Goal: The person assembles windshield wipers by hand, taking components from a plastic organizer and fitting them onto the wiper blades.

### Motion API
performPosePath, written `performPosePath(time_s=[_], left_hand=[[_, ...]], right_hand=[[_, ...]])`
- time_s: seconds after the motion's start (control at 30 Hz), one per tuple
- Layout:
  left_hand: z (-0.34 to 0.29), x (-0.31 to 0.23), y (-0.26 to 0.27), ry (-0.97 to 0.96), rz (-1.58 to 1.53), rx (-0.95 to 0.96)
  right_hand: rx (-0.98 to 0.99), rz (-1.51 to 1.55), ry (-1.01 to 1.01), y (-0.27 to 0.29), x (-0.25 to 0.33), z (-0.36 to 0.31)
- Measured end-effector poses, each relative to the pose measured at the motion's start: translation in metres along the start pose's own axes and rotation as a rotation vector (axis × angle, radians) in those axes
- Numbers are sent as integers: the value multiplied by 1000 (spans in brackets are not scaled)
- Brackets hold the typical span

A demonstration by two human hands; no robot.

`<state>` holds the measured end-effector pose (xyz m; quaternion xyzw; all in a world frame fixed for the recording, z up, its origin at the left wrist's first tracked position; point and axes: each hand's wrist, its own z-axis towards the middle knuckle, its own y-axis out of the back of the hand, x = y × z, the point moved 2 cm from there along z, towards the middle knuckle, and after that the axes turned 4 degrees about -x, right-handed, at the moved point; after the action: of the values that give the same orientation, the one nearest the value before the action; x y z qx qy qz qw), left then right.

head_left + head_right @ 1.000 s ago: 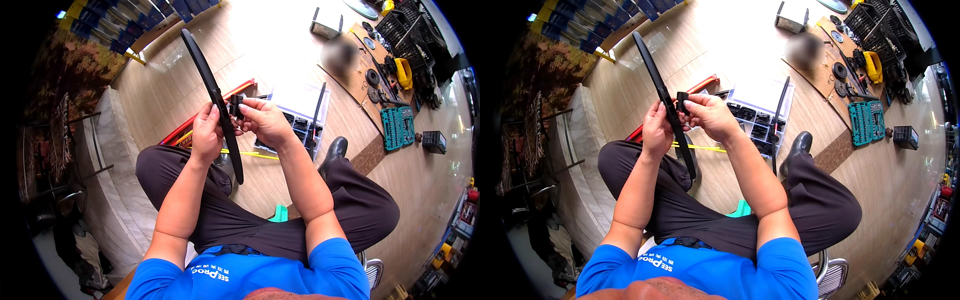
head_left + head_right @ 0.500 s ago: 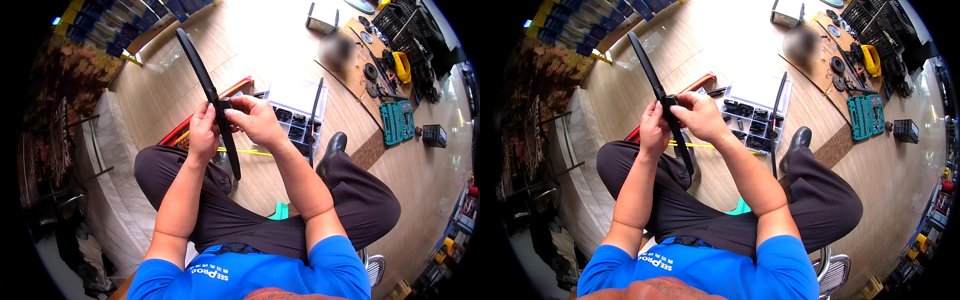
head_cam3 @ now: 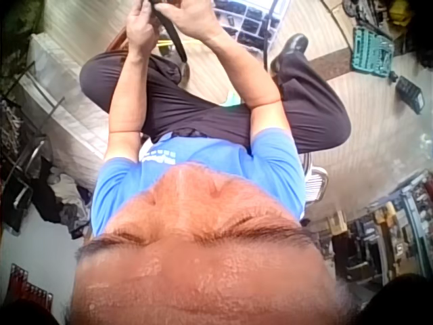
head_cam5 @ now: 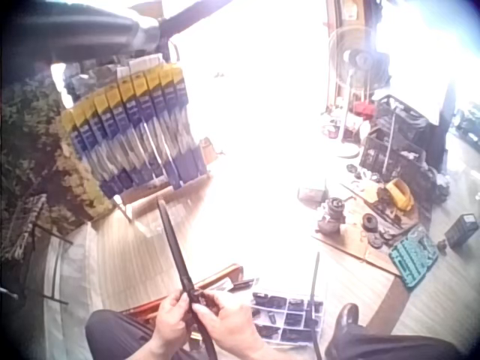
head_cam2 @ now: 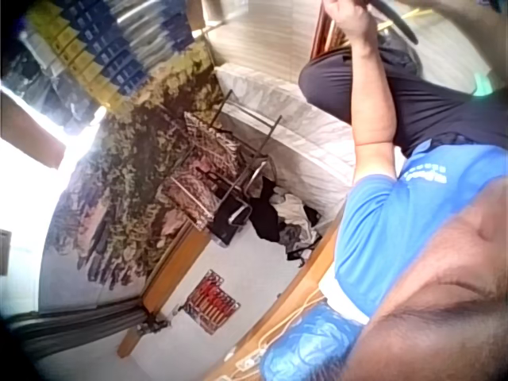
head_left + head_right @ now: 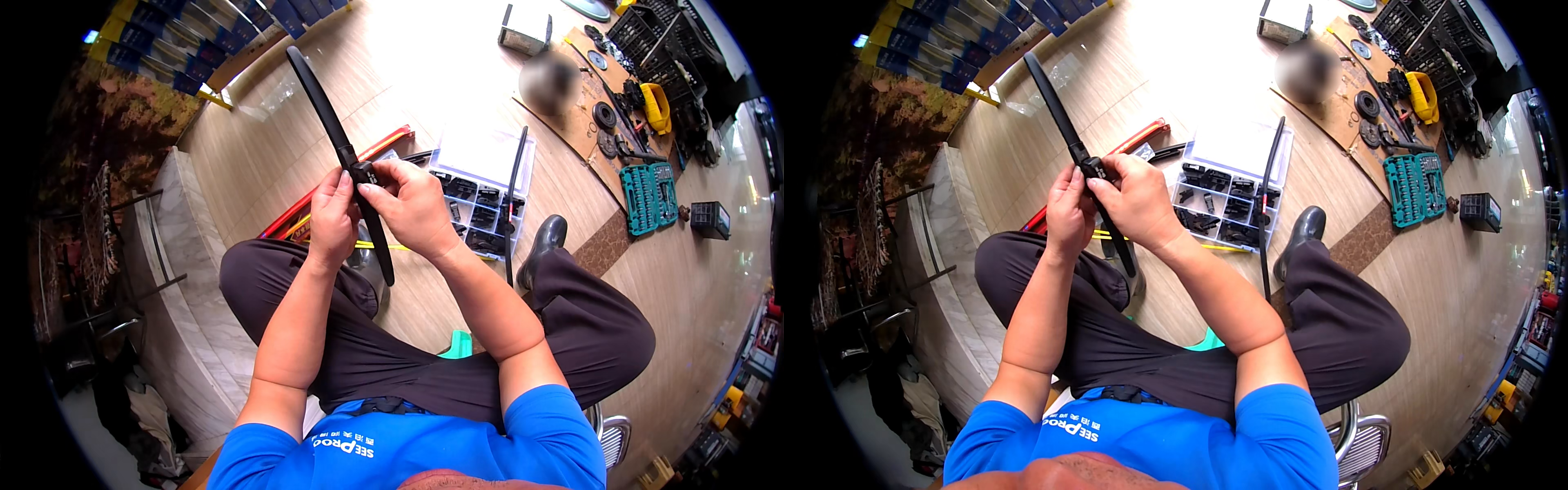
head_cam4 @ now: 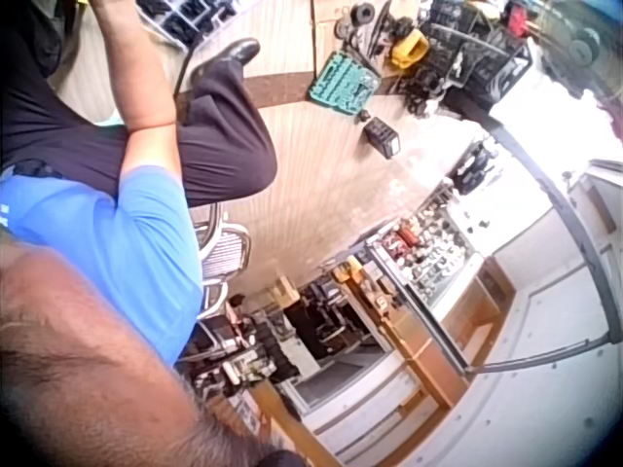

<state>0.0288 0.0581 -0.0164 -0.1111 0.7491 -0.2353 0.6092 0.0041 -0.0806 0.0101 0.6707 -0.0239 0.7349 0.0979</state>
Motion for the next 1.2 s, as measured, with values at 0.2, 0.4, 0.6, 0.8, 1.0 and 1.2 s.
performPosePath(time_s=[0.2, 0.4, 0.6, 0.8, 1.0, 1.2], left_hand=[[2, -4, -5, 166, -33, 34], [0, -2, -6, 296, -31, -74], [0, -2, -8, 319, -34, -55], [2, 3, -2, 290, -8, 13], [-1, 0, -15, 230, 86, -6], [1, 6, -3, 200, 66, -24]], right_hand=[[191, 474, -419, 9, -17, 11], [233, 590, -562, 12, -22, 13], [215, 589, -547, 14, -21, 14], [218, 524, -477, 14, -20, 15], [190, 393, -390, 14, -23, 14], [58, 248, -205, 3, -32, 9]])
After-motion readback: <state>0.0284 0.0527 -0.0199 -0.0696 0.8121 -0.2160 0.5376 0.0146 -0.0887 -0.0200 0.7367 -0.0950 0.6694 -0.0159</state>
